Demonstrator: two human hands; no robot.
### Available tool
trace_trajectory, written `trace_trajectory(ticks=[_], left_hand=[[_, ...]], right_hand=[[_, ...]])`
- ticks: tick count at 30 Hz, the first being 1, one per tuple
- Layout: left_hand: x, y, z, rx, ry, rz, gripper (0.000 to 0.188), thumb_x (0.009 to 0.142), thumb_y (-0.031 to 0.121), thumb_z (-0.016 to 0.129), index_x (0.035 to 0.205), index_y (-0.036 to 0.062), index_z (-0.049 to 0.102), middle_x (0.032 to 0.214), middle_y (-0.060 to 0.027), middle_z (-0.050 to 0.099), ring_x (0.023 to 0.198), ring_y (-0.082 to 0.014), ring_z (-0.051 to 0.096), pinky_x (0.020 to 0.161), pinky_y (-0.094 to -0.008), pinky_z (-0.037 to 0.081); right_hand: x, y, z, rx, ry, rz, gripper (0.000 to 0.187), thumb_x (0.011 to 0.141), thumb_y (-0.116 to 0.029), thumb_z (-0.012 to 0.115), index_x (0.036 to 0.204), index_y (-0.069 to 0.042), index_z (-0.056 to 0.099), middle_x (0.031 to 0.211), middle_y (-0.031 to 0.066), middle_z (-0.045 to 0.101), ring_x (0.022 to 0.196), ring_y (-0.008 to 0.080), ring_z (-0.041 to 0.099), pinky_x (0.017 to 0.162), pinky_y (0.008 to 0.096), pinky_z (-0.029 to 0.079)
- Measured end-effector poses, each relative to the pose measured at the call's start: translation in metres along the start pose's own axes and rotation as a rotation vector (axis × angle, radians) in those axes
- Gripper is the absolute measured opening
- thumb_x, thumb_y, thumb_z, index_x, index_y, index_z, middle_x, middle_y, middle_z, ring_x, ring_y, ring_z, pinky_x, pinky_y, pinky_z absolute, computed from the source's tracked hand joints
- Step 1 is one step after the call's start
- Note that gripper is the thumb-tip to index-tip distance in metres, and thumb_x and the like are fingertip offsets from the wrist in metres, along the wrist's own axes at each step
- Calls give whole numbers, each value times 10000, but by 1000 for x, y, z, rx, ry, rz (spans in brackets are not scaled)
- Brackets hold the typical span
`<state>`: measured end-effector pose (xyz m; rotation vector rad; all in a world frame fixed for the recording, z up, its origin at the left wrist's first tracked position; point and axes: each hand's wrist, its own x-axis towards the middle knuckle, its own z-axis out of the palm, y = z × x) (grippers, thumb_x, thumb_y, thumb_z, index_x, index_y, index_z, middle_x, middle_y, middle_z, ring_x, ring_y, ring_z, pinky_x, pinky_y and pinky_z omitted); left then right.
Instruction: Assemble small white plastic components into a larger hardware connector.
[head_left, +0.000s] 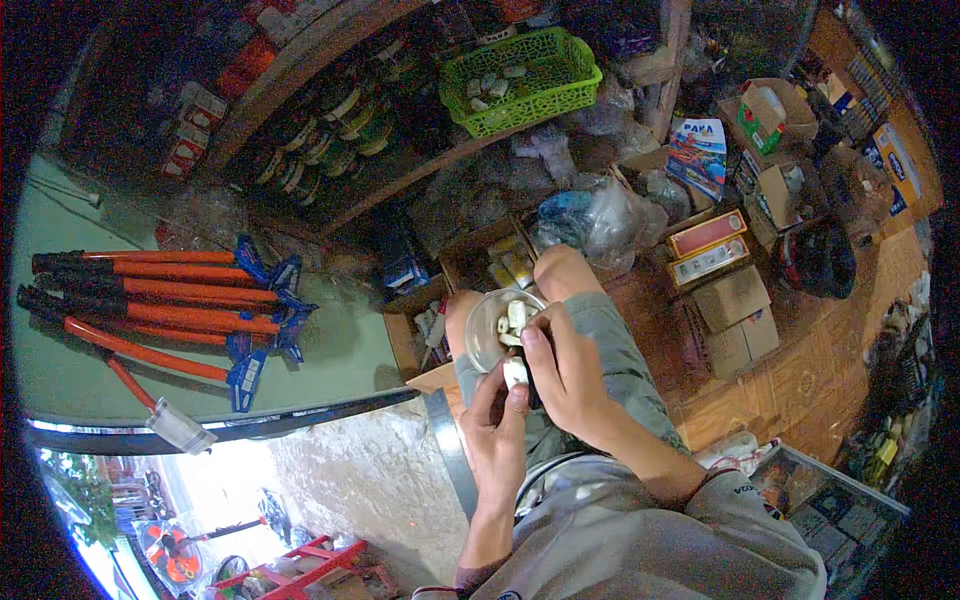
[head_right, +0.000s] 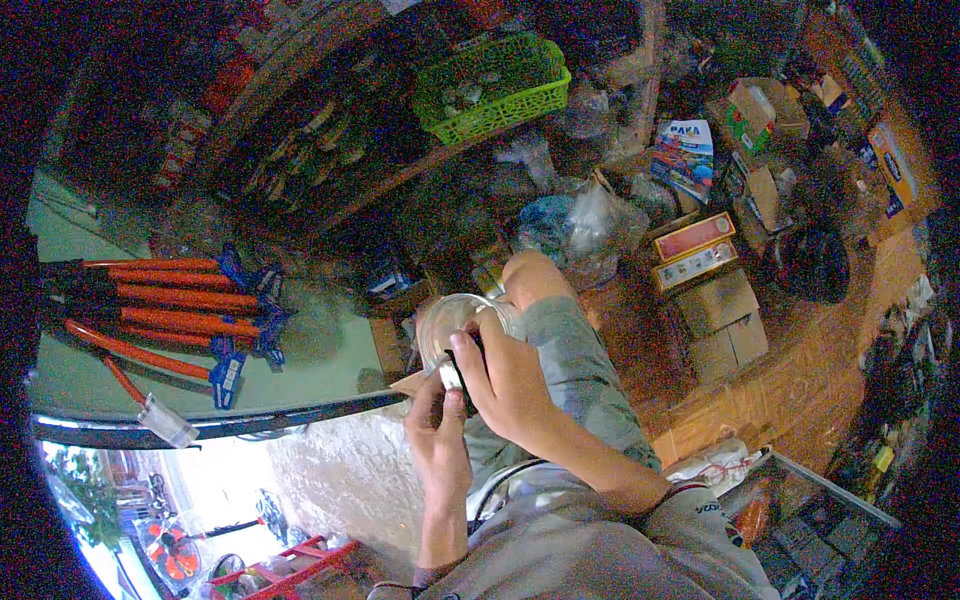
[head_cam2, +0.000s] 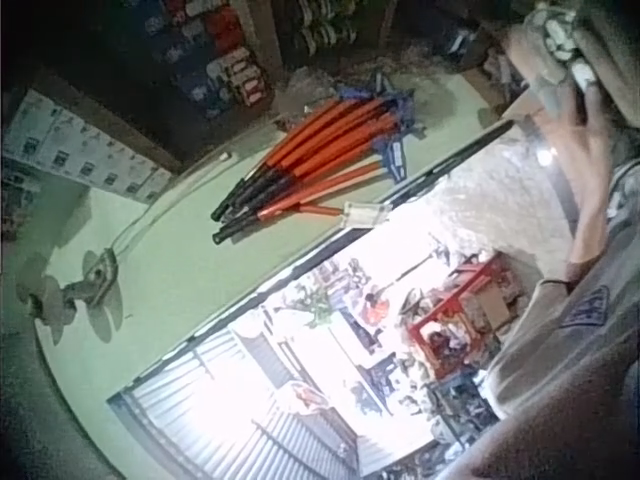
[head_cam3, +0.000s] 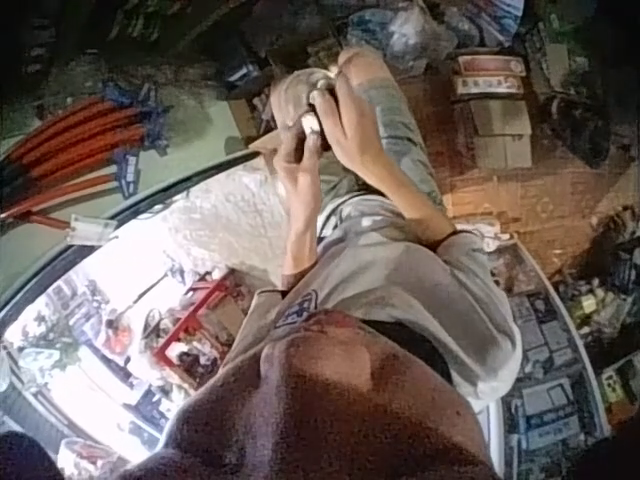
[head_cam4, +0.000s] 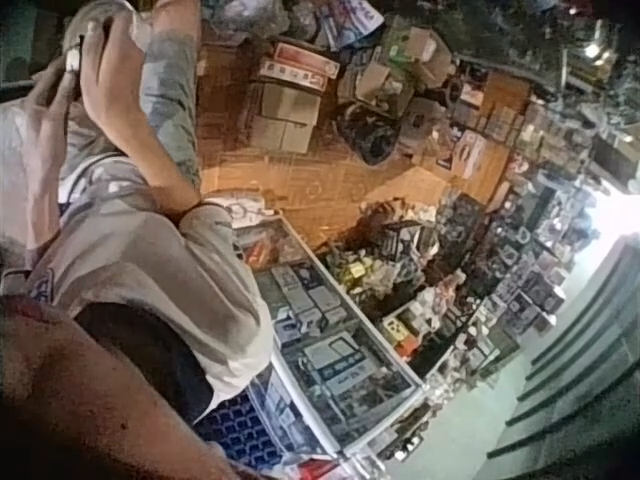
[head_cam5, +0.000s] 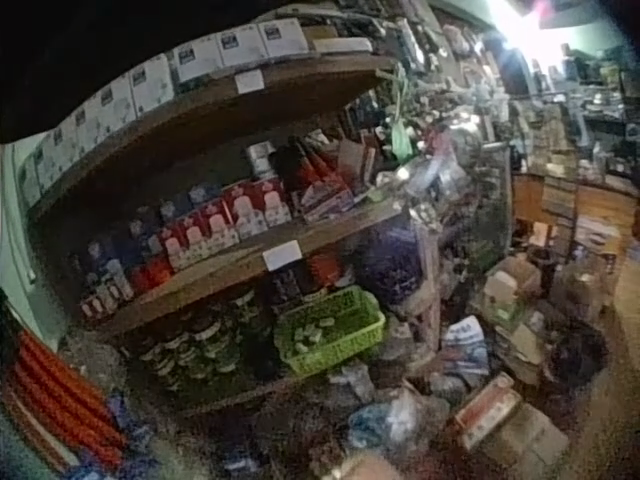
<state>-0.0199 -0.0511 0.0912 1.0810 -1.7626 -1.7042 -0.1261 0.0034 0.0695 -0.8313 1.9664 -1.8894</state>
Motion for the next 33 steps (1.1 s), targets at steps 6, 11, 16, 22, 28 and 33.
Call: trace_trajectory(ticks=[6, 11, 16, 22, 28, 33], left_hand=[[11, 2, -12, 422, -128, 343, 404, 933, 36, 675, 1317, -69, 603, 1021, -98, 569, 938, -207, 560, 830, -303, 471], [13, 8, -14, -68, -17, 71, 284, 961, 73, 642, 1204, -72, 659, 1057, -88, 706, 922, -136, 613, 838, -288, 499], [2, 5, -12, 274, -98, 136, 338, 954, 139, 655, 1188, -105, 650, 1117, -161, 689, 994, -189, 622, 885, -317, 498], [5, 0, -11, 144, -54, 111, 358, 962, 148, 653, 1212, -108, 638, 1168, -165, 674, 1053, -224, 623, 939, -332, 485], [12, 4, -5, 222, 10, 188, 257, 969, 51, 600, 1181, -83, 656, 1138, -148, 671, 1033, -209, 618, 950, -325, 476], [17, 2, -5, 293, -75, 283, 269, 961, 25, 602, 1208, -65, 654, 1141, -150, 685, 1050, -209, 616, 940, -309, 473]], right_hand=[[5, -2, -3, 57, -41, 29, 229, 1048, -236, 538, 1001, -12, 530, 757, 233, 635, 696, 437, 661, 573, 485, 474], [3, -3, 3, 20, 7, -118, 227, 1036, -239, 555, 996, -16, 541, 730, 229, 624, 676, 436, 654, 563, 487, 465], [3, 2, 2, -38, 21, 12, 216, 1030, -237, 560, 1042, -22, 535, 721, 238, 626, 685, 464, 645, 584, 516, 466], [14, 0, 0, 93, -84, 129, 267, 1048, -257, 534, 1089, 5, 498, 931, 261, 603, 849, 429, 631, 724, 492, 471], [13, -1, 8, 204, -31, 98, 279, 1073, -261, 488, 1080, 17, 475, 929, 240, 567, 876, 383, 589, 781, 456, 454], [16, 5, 11, 184, 19, 71, 296, 1083, -276, 471, 1077, 19, 463, 896, 254, 545, 855, 426, 573, 738, 478, 434]])
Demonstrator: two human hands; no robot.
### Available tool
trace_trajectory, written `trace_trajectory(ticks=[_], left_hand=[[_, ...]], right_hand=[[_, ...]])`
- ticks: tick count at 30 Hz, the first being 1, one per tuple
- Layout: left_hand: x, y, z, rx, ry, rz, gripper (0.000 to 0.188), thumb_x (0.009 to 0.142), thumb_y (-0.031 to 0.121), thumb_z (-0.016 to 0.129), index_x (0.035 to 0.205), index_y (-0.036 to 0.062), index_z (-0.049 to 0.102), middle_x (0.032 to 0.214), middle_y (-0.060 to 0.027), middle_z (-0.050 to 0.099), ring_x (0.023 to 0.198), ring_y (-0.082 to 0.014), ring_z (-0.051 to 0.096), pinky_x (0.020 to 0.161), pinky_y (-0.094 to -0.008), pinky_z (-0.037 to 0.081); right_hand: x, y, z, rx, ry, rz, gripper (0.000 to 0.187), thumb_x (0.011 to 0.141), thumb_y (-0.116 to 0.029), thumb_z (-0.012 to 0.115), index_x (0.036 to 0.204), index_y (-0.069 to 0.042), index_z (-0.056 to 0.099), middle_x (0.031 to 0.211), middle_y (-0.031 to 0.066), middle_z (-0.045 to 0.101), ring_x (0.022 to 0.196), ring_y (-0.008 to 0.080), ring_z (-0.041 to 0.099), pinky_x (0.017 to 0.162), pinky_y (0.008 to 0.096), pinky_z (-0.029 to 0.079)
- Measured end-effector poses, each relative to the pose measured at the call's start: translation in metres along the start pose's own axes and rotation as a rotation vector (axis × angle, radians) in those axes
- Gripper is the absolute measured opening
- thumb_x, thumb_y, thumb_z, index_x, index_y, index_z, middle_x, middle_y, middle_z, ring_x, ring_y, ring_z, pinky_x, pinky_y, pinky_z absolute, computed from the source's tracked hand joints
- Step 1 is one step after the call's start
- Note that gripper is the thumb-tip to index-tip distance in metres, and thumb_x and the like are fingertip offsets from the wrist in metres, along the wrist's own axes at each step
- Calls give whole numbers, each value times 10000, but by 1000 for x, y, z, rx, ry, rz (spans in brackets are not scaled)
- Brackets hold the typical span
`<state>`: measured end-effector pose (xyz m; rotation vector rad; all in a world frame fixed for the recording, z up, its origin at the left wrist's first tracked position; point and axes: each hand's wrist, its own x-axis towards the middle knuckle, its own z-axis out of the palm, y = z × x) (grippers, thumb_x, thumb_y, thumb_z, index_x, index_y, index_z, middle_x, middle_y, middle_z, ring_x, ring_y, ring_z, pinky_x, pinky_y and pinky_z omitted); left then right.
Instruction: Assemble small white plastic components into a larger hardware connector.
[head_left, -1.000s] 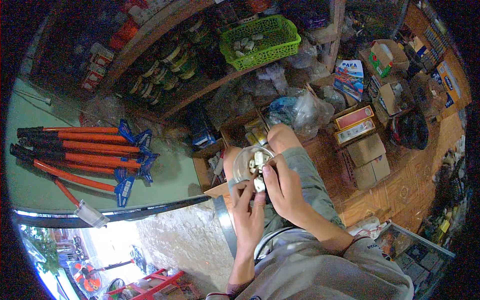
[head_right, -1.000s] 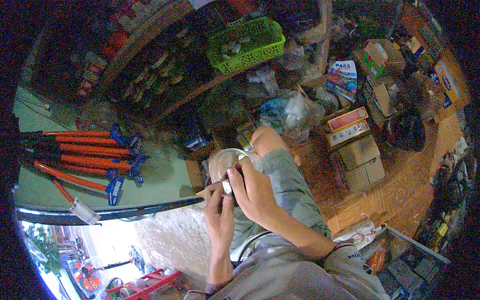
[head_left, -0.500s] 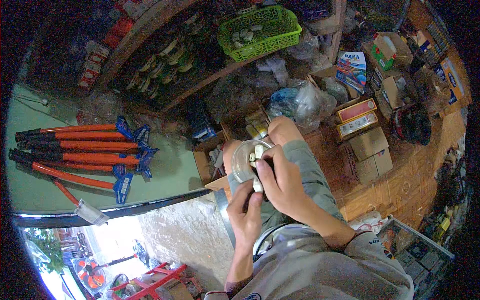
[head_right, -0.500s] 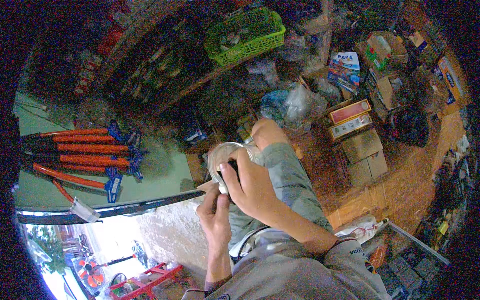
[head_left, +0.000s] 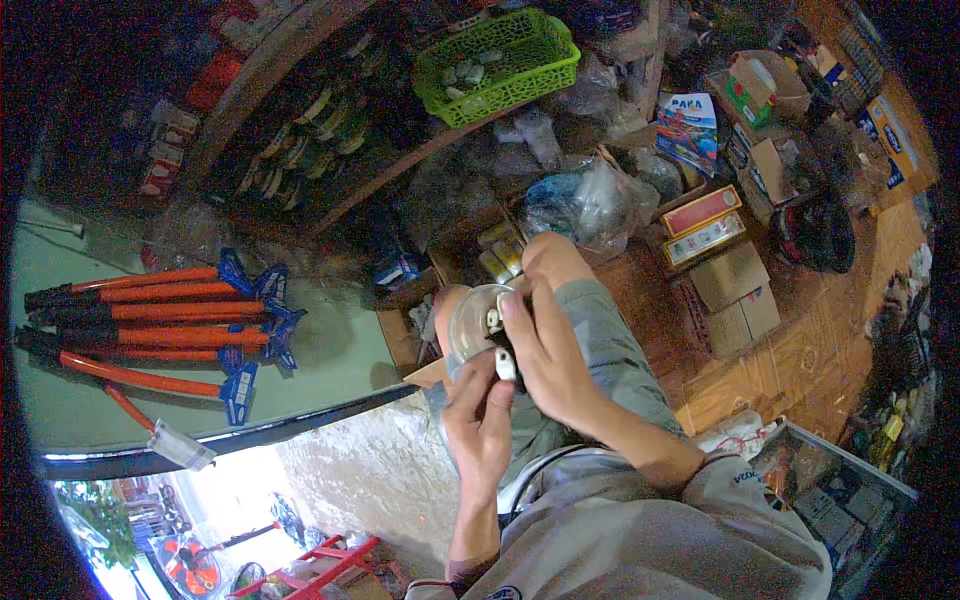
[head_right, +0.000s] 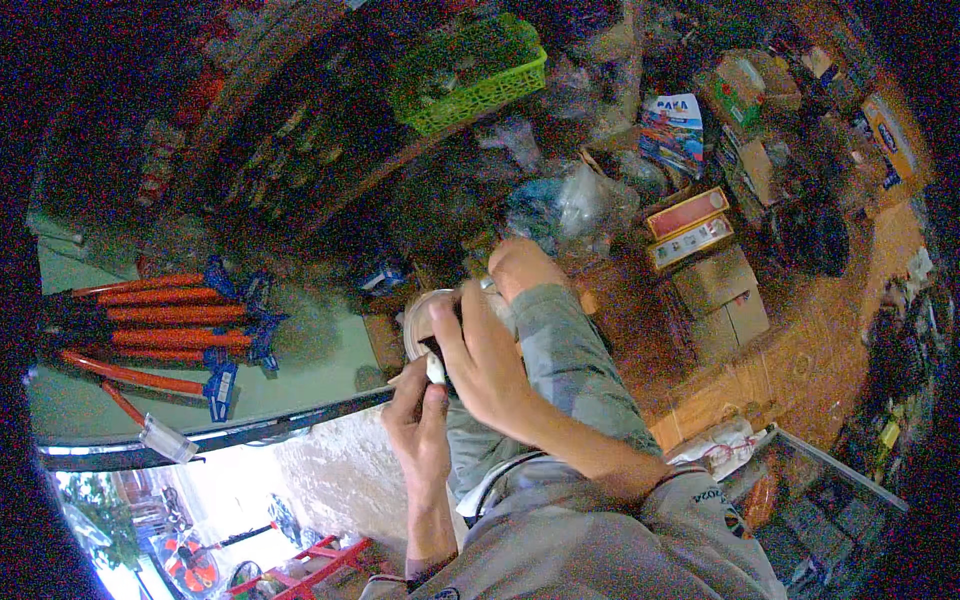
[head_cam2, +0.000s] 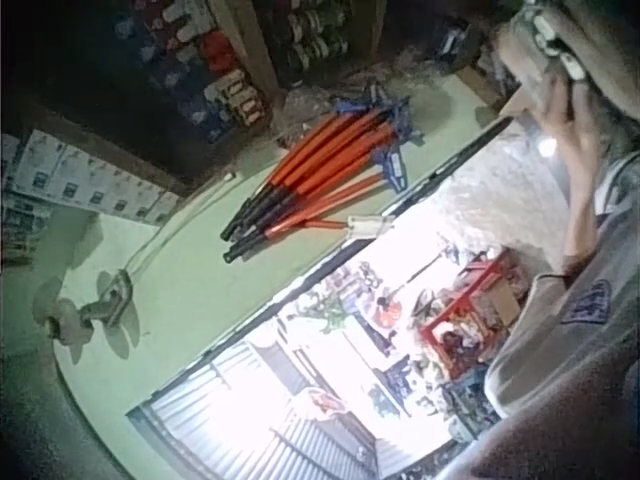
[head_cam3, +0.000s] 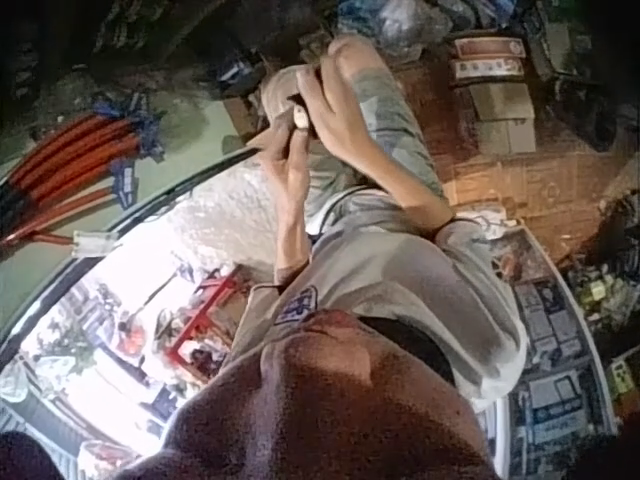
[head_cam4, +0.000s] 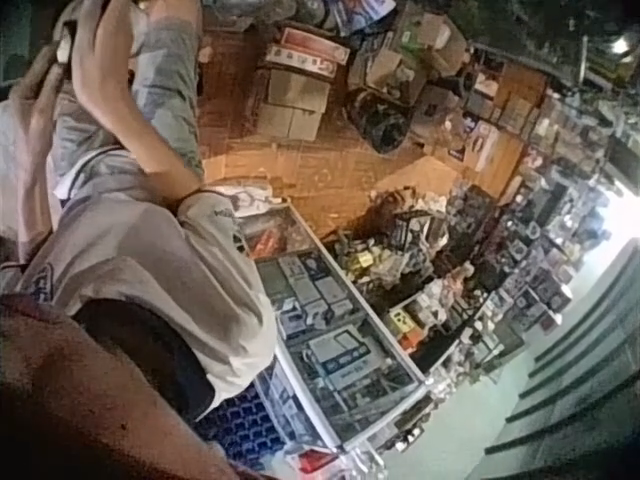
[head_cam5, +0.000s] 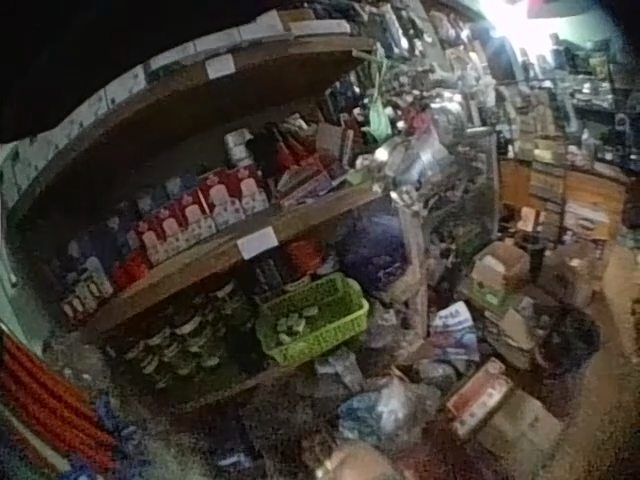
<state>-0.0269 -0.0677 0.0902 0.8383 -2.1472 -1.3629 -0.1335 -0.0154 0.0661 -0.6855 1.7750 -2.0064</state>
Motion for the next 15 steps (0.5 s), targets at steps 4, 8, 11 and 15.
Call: trace_trajectory(ticks=[4, 8, 11, 15], left_hand=[[5, -3, 3, -129, 113, -42, 267, 973, 50, 600, 1201, -77, 657, 1160, -155, 687, 1079, -225, 623, 968, -328, 469], [5, -7, 5, -165, 10, -45, 308, 971, 75, 627, 1230, -91, 641, 1177, -148, 680, 1090, -219, 619, 986, -334, 467], [-3, -11, 6, -207, -103, 74, 328, 973, 106, 648, 1238, -88, 638, 1196, -138, 670, 1098, -213, 612, 992, -323, 465], [-5, -24, 9, -649, 118, -248, 377, 1032, 182, 613, 1307, -76, 589, 1213, -109, 651, 1075, -174, 603, 927, -287, 480]], right_hand=[[-1, -4, 2, 12, 39, -1, 304, 1079, -279, 481, 1066, 24, 457, 904, 249, 556, 848, 427, 577, 736, 479, 438], [2, -1, 0, -5, 80, 6, 288, 1072, -263, 503, 1055, 22, 464, 907, 227, 559, 838, 420, 569, 739, 477, 436], [28, 12, -14, -39, 209, -162, 251, 1039, -237, 570, 1006, 4, 510, 873, 205, 544, 808, 394, 554, 727, 443, 431], [36, 9, -38, 165, 168, -15, 248, 988, -197, 622, 840, 2, 612, 808, 147, 581, 786, 306, 579, 734, 394, 438]])
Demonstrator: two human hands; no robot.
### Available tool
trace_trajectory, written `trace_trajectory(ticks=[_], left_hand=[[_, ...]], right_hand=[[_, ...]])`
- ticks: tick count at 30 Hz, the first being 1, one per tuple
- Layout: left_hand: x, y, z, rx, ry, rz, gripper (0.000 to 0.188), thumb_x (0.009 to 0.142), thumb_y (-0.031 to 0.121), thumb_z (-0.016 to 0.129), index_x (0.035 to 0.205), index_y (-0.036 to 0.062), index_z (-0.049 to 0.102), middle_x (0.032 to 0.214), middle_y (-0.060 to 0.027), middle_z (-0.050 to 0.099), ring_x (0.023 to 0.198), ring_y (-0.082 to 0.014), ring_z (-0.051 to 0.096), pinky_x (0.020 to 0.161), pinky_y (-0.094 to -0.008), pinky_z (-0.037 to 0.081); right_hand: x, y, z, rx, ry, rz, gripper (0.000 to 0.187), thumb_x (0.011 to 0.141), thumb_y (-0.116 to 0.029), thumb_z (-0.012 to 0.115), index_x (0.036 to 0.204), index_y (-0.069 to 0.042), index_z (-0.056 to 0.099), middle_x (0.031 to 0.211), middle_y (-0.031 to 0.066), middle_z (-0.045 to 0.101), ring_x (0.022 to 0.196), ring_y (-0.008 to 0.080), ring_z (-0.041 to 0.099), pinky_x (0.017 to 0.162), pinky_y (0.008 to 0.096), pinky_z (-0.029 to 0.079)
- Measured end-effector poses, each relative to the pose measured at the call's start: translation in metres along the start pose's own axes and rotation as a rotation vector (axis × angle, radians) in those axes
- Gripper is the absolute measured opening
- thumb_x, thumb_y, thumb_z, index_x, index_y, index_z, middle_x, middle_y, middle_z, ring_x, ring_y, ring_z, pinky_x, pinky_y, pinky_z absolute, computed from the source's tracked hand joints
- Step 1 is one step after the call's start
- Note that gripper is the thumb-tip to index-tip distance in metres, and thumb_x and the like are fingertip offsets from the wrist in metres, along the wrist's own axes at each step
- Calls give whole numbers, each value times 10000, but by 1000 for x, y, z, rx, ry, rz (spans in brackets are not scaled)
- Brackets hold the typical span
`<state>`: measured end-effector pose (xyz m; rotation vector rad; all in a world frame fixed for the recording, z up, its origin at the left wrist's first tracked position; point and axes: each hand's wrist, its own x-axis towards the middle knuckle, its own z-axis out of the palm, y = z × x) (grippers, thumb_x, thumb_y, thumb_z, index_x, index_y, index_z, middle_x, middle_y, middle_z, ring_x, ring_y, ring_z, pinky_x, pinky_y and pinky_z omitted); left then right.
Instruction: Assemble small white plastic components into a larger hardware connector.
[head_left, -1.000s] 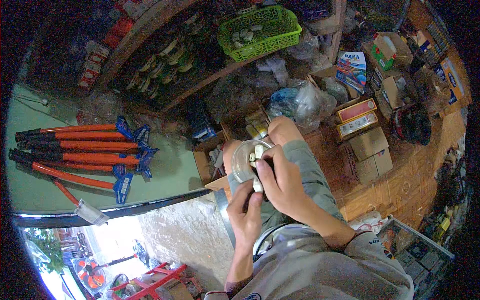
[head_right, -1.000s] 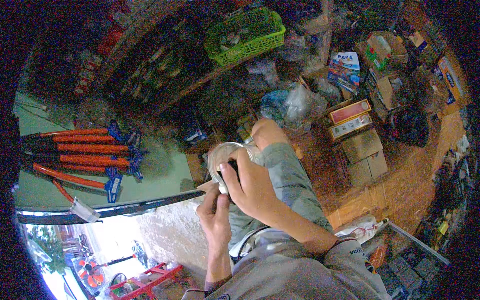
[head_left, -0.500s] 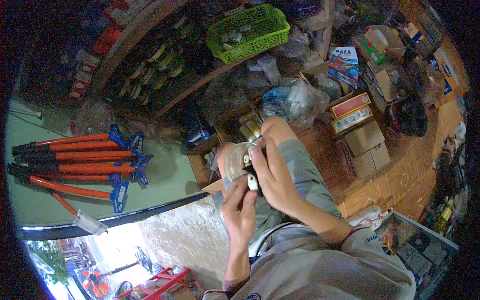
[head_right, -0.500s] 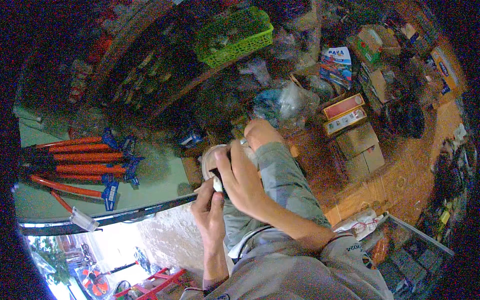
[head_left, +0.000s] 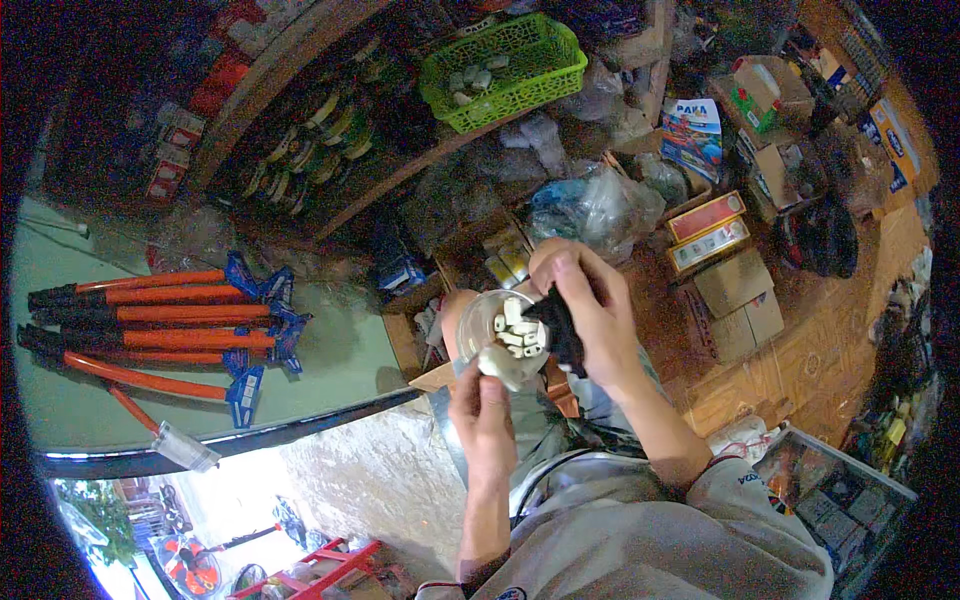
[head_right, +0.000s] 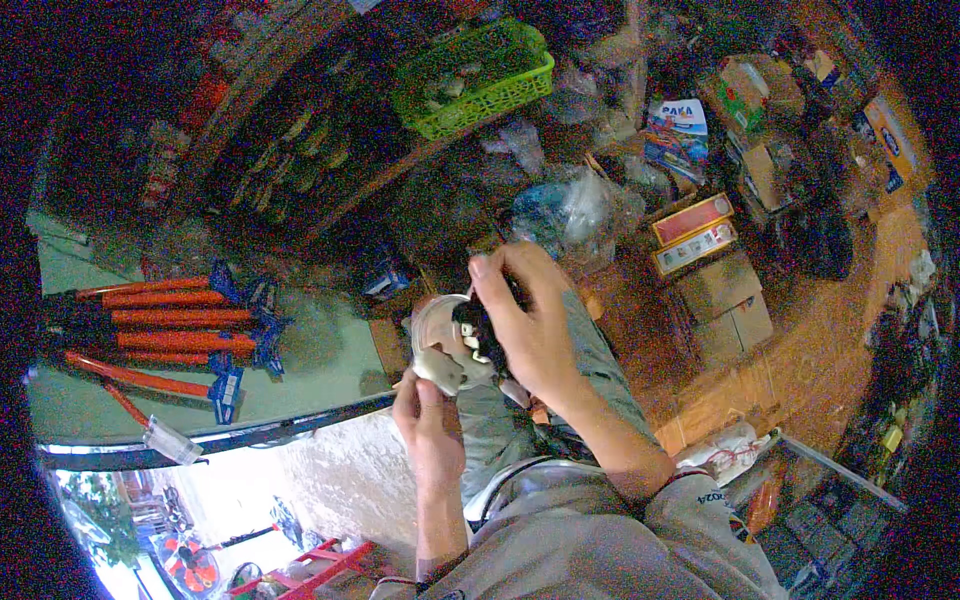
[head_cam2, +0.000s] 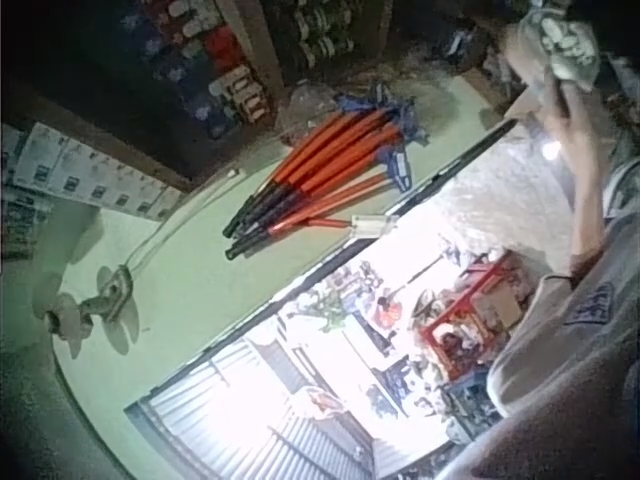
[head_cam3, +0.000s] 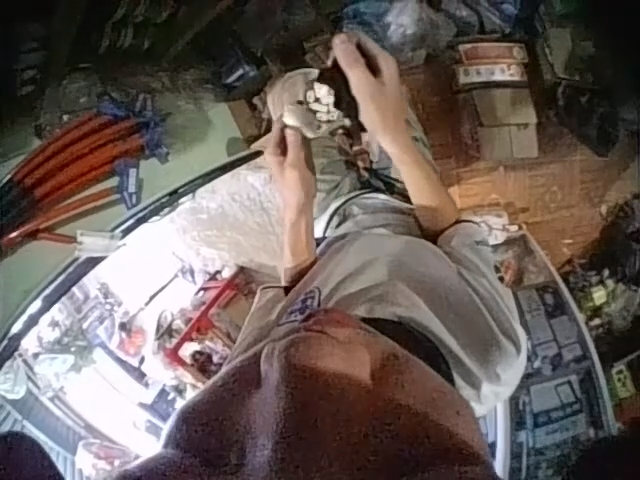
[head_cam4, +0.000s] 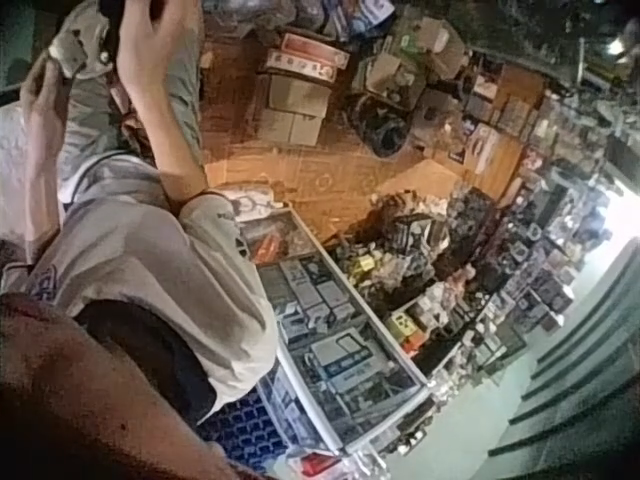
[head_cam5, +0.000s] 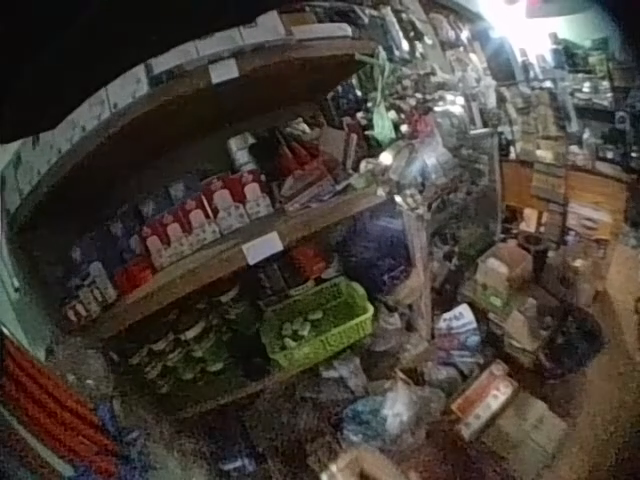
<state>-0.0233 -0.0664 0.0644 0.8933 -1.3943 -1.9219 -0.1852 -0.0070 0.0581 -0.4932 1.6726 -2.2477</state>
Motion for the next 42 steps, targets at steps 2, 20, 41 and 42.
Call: trace_trajectory(ticks=[2, 20, 41, 42], left_hand=[[5, -4, -5, -51, -14, -12, 385, 1057, 214, 576, 1334, -53, 563, 1212, -81, 643, 1077, -159, 601, 928, -297, 480], [-13, 9, 6, 198, -49, -60, 390, 1028, 248, 631, 1285, -46, 622, 895, 29, 610, 671, -43, 448, 599, -221, 364], [0, 12, 11, 108, 138, 79, 165, 1013, 103, 621, 1078, -37, 678, 880, 27, 565, 803, -59, 485, 703, -220, 389], [0, 13, 11, 141, 122, 63, 154, 1012, 98, 621, 1072, -34, 672, 881, 27, 560, 803, -54, 479, 699, -215, 382]], right_hand=[[-7, -14, -5, -62, -56, 68, 255, 972, -177, 635, 792, 2, 653, 792, 136, 612, 776, 288, 614, 726, 384, 459], [-31, -17, 33, -410, 77, -257, 268, 844, -32, 735, 707, -20, 504, 660, 112, 515, 550, 257, 496, 521, 374, 388], [-39, -11, 43, -247, -2, -435, 231, 927, -69, 698, 778, -27, 527, 694, 114, 528, 609, 271, 533, 563, 386, 413], [-41, -10, 43, -195, -7, -394, 217, 934, -71, 693, 791, -26, 536, 704, 117, 540, 619, 278, 542, 576, 397, 426]])
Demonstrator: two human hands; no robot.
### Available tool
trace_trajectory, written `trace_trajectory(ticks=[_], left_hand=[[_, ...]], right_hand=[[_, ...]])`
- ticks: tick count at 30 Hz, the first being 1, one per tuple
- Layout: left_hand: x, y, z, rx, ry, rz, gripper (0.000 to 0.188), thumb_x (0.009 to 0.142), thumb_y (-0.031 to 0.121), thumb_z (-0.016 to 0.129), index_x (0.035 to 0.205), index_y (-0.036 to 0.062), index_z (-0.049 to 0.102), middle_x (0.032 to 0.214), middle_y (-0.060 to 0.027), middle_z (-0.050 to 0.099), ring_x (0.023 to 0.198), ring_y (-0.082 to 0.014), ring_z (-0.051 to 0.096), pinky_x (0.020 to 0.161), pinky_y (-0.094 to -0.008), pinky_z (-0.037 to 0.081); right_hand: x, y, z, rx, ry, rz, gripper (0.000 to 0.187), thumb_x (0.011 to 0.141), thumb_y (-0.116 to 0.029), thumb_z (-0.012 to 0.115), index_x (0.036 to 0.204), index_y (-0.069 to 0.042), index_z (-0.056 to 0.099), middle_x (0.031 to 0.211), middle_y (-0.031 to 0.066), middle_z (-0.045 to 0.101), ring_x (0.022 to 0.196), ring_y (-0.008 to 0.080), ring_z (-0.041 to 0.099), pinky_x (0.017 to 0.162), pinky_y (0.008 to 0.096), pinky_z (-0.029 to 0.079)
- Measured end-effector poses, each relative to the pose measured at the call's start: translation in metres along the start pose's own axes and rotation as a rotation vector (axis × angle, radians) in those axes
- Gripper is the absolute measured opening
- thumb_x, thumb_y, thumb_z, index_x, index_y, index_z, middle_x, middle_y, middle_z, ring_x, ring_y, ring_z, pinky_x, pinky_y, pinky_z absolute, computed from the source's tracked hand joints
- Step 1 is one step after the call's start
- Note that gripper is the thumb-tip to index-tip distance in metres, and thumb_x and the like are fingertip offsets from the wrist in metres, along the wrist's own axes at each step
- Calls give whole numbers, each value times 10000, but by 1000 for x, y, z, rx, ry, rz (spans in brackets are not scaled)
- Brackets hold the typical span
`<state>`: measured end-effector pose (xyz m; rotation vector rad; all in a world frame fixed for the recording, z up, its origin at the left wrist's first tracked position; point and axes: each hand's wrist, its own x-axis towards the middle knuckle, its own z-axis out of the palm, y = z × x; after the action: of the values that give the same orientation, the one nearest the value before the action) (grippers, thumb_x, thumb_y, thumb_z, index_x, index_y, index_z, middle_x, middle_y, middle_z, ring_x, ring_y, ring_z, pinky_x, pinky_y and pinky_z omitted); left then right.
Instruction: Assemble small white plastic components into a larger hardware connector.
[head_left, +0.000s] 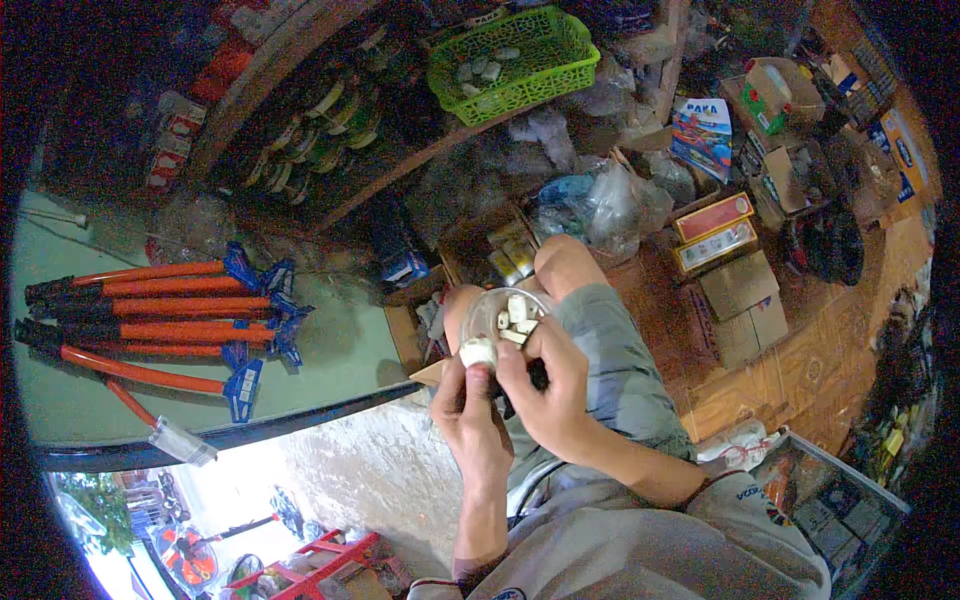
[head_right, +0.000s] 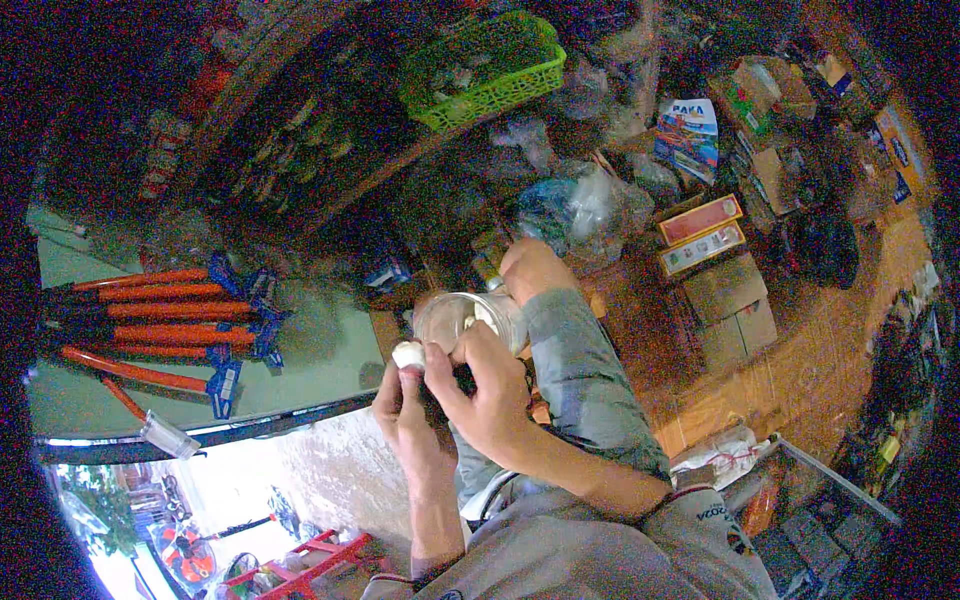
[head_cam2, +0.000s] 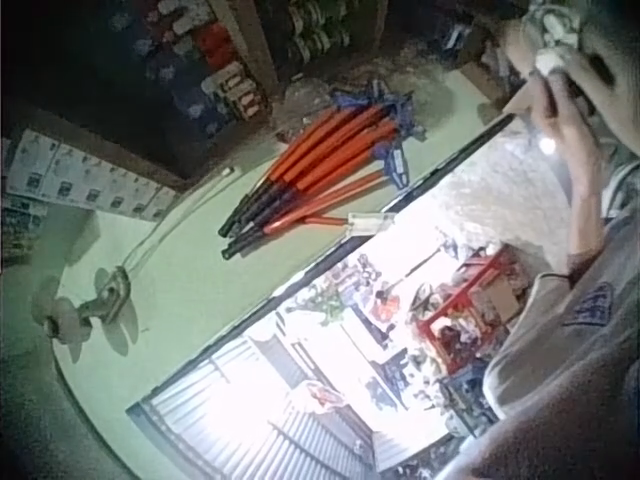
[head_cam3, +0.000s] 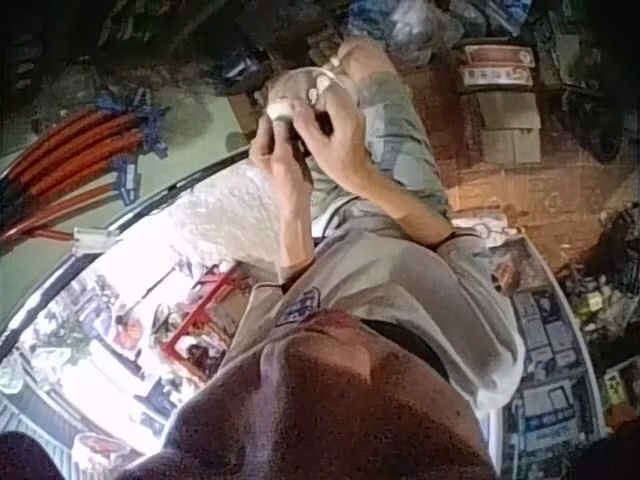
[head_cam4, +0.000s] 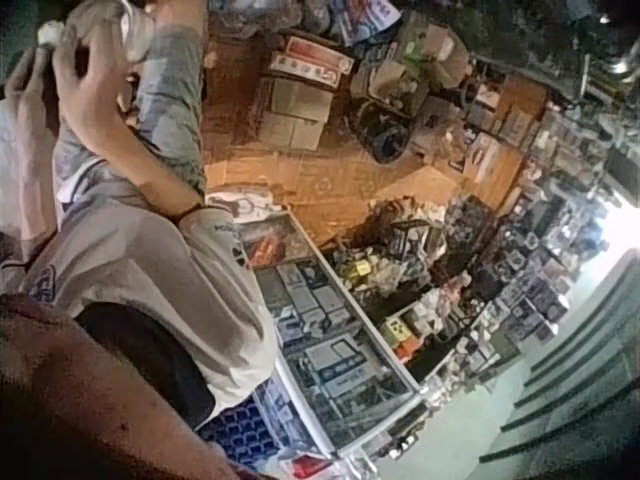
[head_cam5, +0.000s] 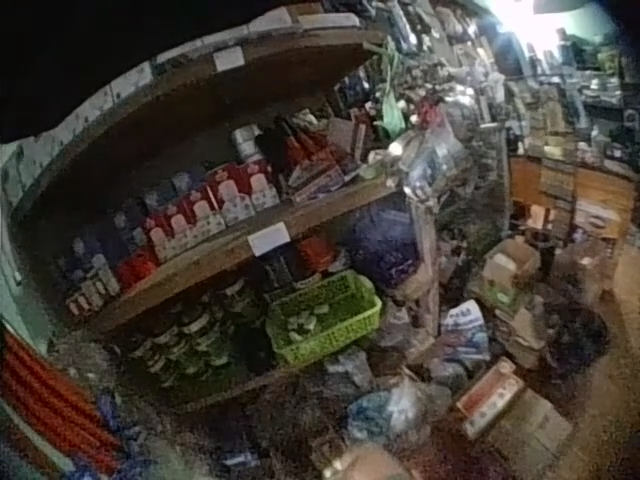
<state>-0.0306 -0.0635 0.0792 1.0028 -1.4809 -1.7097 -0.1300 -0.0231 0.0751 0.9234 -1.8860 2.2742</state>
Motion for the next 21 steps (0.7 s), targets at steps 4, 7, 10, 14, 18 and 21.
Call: trace_trajectory(ticks=[4, 7, 10, 14, 18, 21], left_hand=[[1, 4, -1, 42, -25, -55, 130, 1007, 93, 627, 1057, -21, 663, 888, 23, 554, 804, -40, 470, 694, -200, 366], [6, 7, 1, -291, 30, -41, 141, 1010, 120, 634, 1045, -10, 679, 892, 17, 581, 812, -47, 500, 711, -200, 381], [4, 9, 3, -118, -28, -67, 161, 998, 115, 646, 1071, -22, 686, 907, 7, 593, 844, -67, 518, 734, -215, 397], [4, 15, 1, 399, -202, 274, 237, 938, 60, 689, 1140, -64, 701, 865, -22, 563, 820, -119, 492, 729, -248, 401], [13, 19, -5, 611, -149, 352, 264, 891, 8, 698, 1149, -45, 706, 861, -69, 537, 794, -183, 517, 701, -288, 440], [16, 16, -4, 787, -245, 527, 375, 798, -96, 682, 1169, -40, 703, 918, -140, 564, 790, -271, 571, 706, -345, 482]], right_hand=[[-2, -2, 1, -71, 38, 192, 219, 919, -43, 695, 783, -17, 525, 735, 113, 559, 630, 240, 528, 579, 371, 422], [2, -1, 1, 17, -12, 75, 292, 902, -25, 703, 728, -20, 468, 669, 87, 483, 585, 173, 440, 544, 349, 368], [7, 3, -3, -97, 80, 83, 267, 896, -56, 716, 739, -20, 504, 682, 117, 525, 587, 250, 516, 551, 378, 404], [11, 12, -8, -60, 95, 301, 306, 899, -90, 730, 722, -19, 490, 661, 107, 488, 578, 227, 456, 536, 366, 369], [8, 11, -13, -59, 43, 205, 308, 908, -78, 707, 705, -16, 484, 628, 88, 471, 556, 210, 439, 536, 367, 362], [14, 8, -24, -129, 75, 247, 302, 901, -91, 714, 705, -20, 496, 645, 112, 499, 559, 244, 484, 539, 380, 379]])
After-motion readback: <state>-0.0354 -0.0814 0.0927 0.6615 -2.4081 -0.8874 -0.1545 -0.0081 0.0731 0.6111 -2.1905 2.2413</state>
